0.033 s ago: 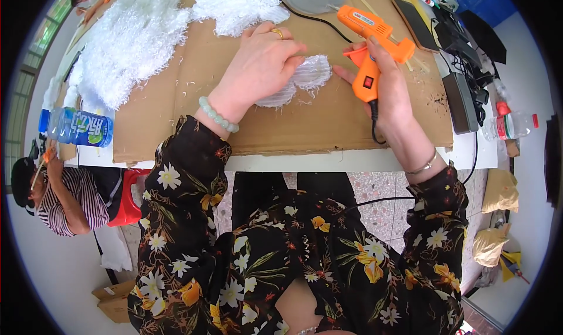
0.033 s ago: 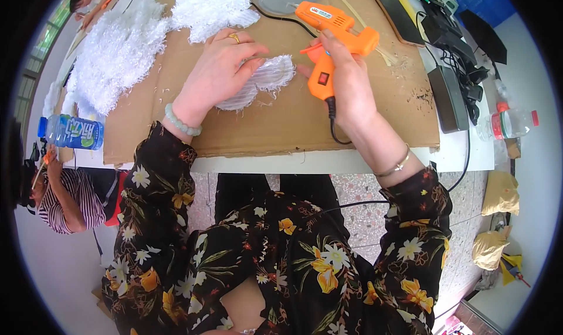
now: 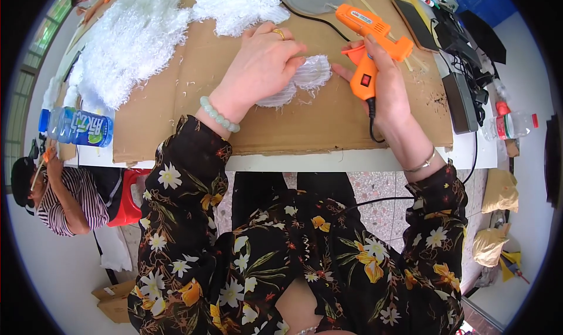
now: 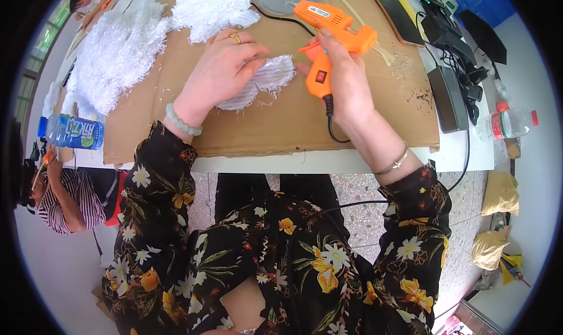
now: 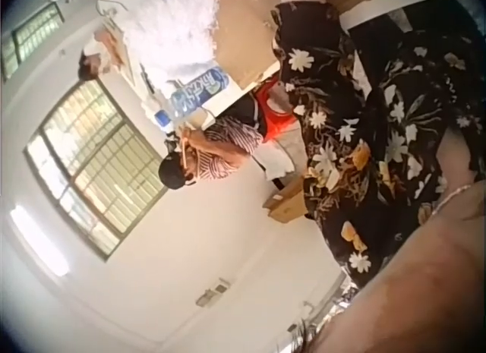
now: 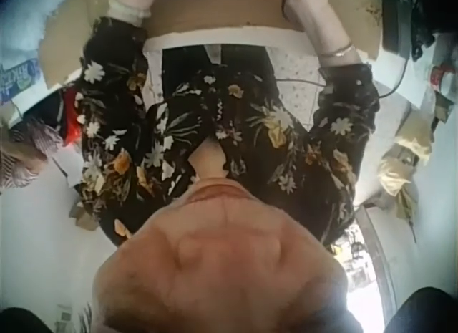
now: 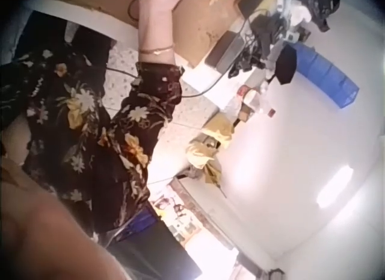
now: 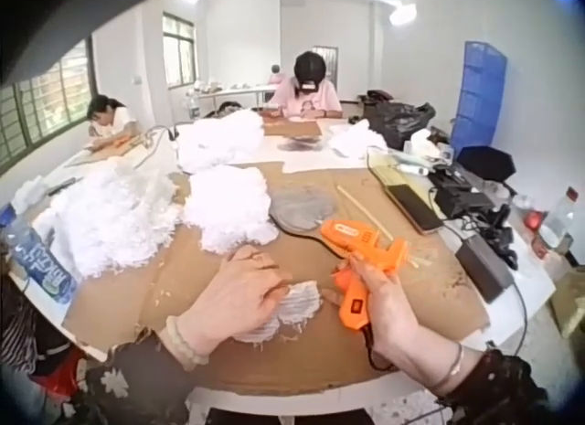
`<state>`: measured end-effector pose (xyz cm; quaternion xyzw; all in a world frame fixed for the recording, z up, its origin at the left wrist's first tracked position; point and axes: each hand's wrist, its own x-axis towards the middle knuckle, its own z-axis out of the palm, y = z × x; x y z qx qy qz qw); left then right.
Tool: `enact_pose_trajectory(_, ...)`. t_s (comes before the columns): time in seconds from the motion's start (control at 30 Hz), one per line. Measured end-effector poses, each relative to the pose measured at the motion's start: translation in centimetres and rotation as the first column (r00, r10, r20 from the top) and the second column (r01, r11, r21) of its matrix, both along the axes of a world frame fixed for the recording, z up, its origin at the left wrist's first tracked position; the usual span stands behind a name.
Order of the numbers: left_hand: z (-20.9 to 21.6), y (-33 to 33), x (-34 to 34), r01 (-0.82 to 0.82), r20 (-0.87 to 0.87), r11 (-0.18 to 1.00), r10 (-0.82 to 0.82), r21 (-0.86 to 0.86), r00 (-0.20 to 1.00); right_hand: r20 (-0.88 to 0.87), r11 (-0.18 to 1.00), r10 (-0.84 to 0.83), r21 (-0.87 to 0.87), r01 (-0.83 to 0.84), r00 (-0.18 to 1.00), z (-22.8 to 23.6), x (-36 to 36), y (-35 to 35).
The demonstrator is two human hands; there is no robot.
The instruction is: Using a hot glue gun to attach white fiberfill to a textile base component.
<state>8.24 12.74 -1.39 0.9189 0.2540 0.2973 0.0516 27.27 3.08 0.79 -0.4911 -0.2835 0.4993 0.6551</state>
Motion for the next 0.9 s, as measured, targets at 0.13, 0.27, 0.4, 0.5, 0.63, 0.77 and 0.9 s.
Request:
enact_pose_trajectory(0.13,0.2,-0.3,0.4,-0.012,-0.041,1.000,0.011,-0.008,0.999,0.022,1.000,-0.006,0.002,0.006,1.000,0.0,-0.4,0.5)
enact_pose_trajectory(0.27,0.1,-0.3,0.1,-0.013,-0.048,1.000,0.013,-0.001,0.999,-0.004,0.999,0.035,0.032,-0.035,0.999,-0.3,-0.9,0.5)
enact_pose_trajectory(0.4,0.1,-0.3,0.0,-0.004,-0.045,1.000,0.004,0.011,0.999,-0.030,0.997,0.066,0.037,-0.065,0.997,0.0,-1.4,0.6)
enact_pose_trajectory(0.5,0.3,-0.4,0.1,-0.011,-0.051,1.000,0.012,0.017,0.999,-0.013,0.997,0.042,0.062,-0.041,0.999,-0.4,-1.7,0.6)
enact_pose_trajectory(0.63,0.3,-0.2,-0.2,-0.049,-0.043,0.998,0.051,0.042,0.998,-0.058,0.998,0.040,0.059,-0.036,0.997,-0.4,-1.9,0.6)
enact_pose_trajectory(0.77,0.4,-0.2,-0.5,-0.067,-0.001,0.997,0.067,0.035,0.998,-0.084,0.992,0.021,0.127,-0.010,0.996,0.3,-1.0,0.6)
enact_pose_trajectory(0.9,0.7,-0.4,-0.8,-0.056,0.026,0.998,0.055,0.022,0.998,-0.049,0.993,-0.087,0.076,0.091,0.995,0.5,-0.4,1.4)
